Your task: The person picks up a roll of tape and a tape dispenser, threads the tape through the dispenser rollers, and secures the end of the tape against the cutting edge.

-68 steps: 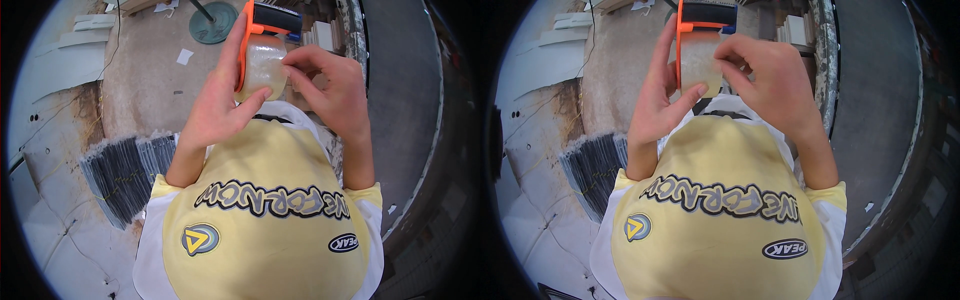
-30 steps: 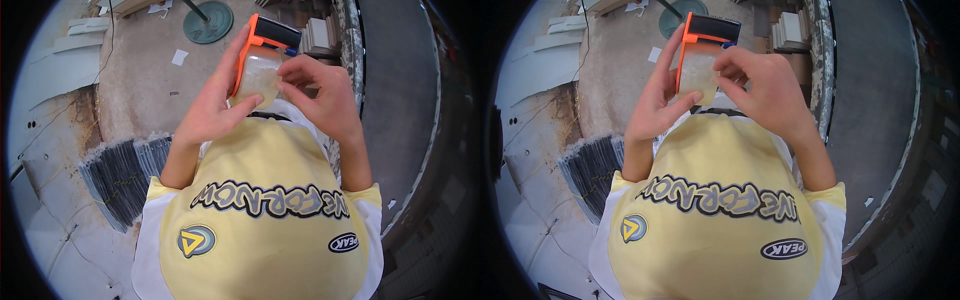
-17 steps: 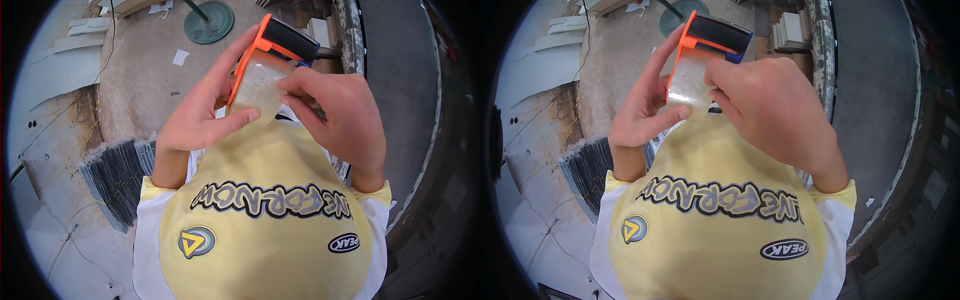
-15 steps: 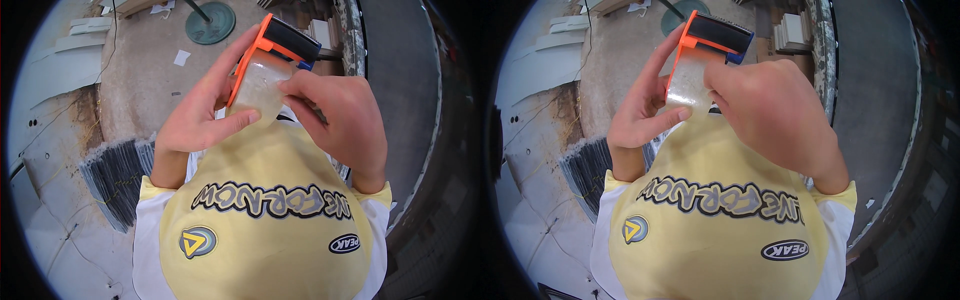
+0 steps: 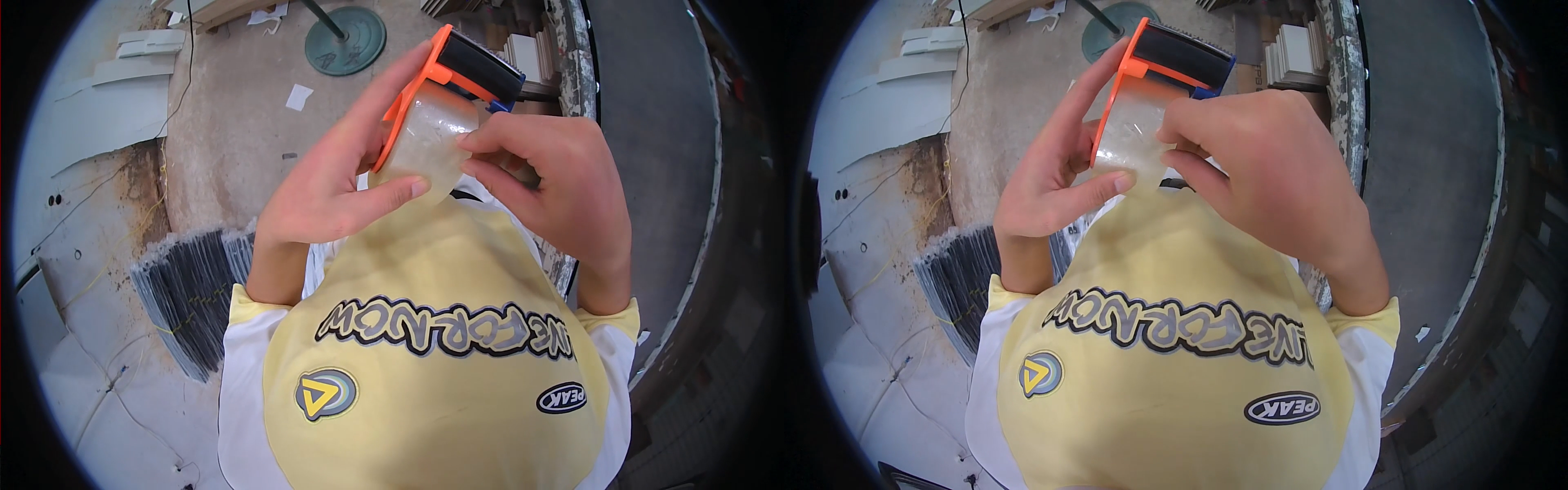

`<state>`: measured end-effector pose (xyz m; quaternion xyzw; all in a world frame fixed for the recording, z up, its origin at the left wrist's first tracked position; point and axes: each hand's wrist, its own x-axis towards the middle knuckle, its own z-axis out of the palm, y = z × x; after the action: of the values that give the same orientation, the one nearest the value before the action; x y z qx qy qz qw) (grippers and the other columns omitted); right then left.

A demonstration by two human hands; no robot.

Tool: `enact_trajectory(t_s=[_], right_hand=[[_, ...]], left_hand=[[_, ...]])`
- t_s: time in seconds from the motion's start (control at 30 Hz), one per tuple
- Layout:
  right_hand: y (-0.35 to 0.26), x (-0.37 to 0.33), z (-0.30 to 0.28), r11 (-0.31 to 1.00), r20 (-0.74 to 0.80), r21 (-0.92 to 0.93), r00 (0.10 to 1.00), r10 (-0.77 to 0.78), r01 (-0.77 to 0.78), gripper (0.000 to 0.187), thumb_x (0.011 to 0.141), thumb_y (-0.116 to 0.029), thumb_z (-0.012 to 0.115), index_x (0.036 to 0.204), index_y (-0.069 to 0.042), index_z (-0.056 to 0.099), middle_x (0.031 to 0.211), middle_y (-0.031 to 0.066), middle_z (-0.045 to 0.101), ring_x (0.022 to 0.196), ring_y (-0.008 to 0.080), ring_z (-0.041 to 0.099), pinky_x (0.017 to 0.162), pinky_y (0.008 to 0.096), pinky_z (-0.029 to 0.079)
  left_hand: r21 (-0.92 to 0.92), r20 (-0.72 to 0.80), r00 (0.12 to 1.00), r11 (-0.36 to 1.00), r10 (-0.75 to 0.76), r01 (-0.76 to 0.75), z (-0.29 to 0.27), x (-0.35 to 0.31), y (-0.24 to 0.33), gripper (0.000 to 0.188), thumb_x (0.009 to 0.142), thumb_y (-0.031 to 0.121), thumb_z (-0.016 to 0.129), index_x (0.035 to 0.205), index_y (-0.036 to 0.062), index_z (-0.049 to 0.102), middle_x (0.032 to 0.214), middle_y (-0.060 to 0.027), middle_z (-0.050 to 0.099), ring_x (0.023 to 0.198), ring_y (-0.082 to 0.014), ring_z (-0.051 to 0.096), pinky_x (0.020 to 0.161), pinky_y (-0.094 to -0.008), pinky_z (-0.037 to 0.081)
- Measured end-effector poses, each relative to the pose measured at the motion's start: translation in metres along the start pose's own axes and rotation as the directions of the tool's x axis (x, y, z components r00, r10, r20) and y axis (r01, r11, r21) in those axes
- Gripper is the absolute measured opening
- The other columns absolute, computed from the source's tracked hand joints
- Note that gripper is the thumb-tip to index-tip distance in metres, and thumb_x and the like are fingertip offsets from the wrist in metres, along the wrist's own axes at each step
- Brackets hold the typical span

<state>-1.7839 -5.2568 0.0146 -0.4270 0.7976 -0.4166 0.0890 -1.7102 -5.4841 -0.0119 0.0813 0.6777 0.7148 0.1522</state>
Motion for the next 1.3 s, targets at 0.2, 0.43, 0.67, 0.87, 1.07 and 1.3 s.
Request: enact_trajectory(t_s=[0.2,0.43,0.67,0.87,1.07,1.3], right_hand=[[0.008,-0.002,0.006,0.997,0.034,-0.08,0.999,0.021,-0.018,0.013,0.08,0.0,0.074,0.092,-0.001,0.069,0.077,0.0122,0.068,0.064,0.0273,0.068,0.057,0.0328,0.053],[0.048,-0.002,0.035,0.998,0.144,-0.035,0.988,0.064,-0.06,0.011,0.082,-0.008,0.07,0.092,-0.005,0.069,0.084,0.0139,0.07,0.077,0.0339,0.068,0.067,0.0406,0.055],[0.098,0.025,0.035,0.975,0.191,0.054,0.961,0.201,-0.214,0.011,0.085,-0.011,0.07,0.094,-0.005,0.069,0.084,0.0142,0.07,0.076,0.0337,0.069,0.067,0.041,0.054],[0.141,0.068,0.02,0.966,0.152,-0.158,0.962,0.228,-0.204,0.01,0.086,-0.014,0.066,0.092,-0.006,0.065,0.081,0.0137,0.069,0.073,0.0334,0.068,0.062,0.0439,0.054],[0.165,0.118,0.0,0.908,0.125,-0.41,0.98,0.157,-0.093,0.01,0.082,-0.009,0.062,0.088,-0.004,0.056,0.077,0.0104,0.063,0.071,0.0285,0.067,0.06,0.0409,0.053],[0.209,0.163,0.002,0.805,0.113,-0.593,0.993,0.036,0.039,0.013,0.081,-0.01,0.06,0.093,-0.006,0.057,0.08,0.0062,0.058,0.072,0.0231,0.061,0.065,0.0347,0.048]], left_hand=[[0.05,0.024,0.999,0.998,-0.045,0.044,-0.004,0.004,-0.01,0.096,0.085,-0.005,0.065,0.161,0.0067,0.007,0.134,-0.0168,0.059,0.118,-0.0169,0.058,0.101,-0.0324,0.044],[-0.216,0.038,0.985,0.961,-0.169,0.173,-0.011,0.011,-0.053,0.096,0.088,-0.006,0.064,0.162,0.0117,0.006,0.148,-0.0145,0.045,0.13,-0.0188,0.049,0.106,-0.034,0.041],[-0.116,0.09,0.958,0.952,-0.273,0.282,-0.043,0.06,-0.09,0.098,0.083,-0.001,0.066,0.161,0.007,0.008,0.161,-0.0132,0.023,0.146,-0.0203,0.026,0.117,-0.0325,0.025],[-0.22,0.203,0.95,0.934,-0.237,0.28,-0.077,0.143,-0.09,0.1,0.081,0.001,0.065,0.161,0.0073,0.005,0.154,-0.0135,0.032,0.14,-0.0219,0.036,0.115,-0.0346,0.03],[-0.236,0.166,0.96,0.936,-0.228,0.263,-0.111,0.2,-0.088,0.103,0.08,-0.002,0.066,0.162,0.0108,0.004,0.151,-0.0125,0.037,0.134,-0.0212,0.041,0.113,-0.0336,0.033],[-0.321,0.168,0.959,0.907,-0.229,0.273,-0.152,0.25,-0.086,0.102,0.082,-0.002,0.066,0.162,0.0108,0.004,0.15,-0.0122,0.038,0.132,-0.0206,0.043,0.111,-0.0326,0.035]])
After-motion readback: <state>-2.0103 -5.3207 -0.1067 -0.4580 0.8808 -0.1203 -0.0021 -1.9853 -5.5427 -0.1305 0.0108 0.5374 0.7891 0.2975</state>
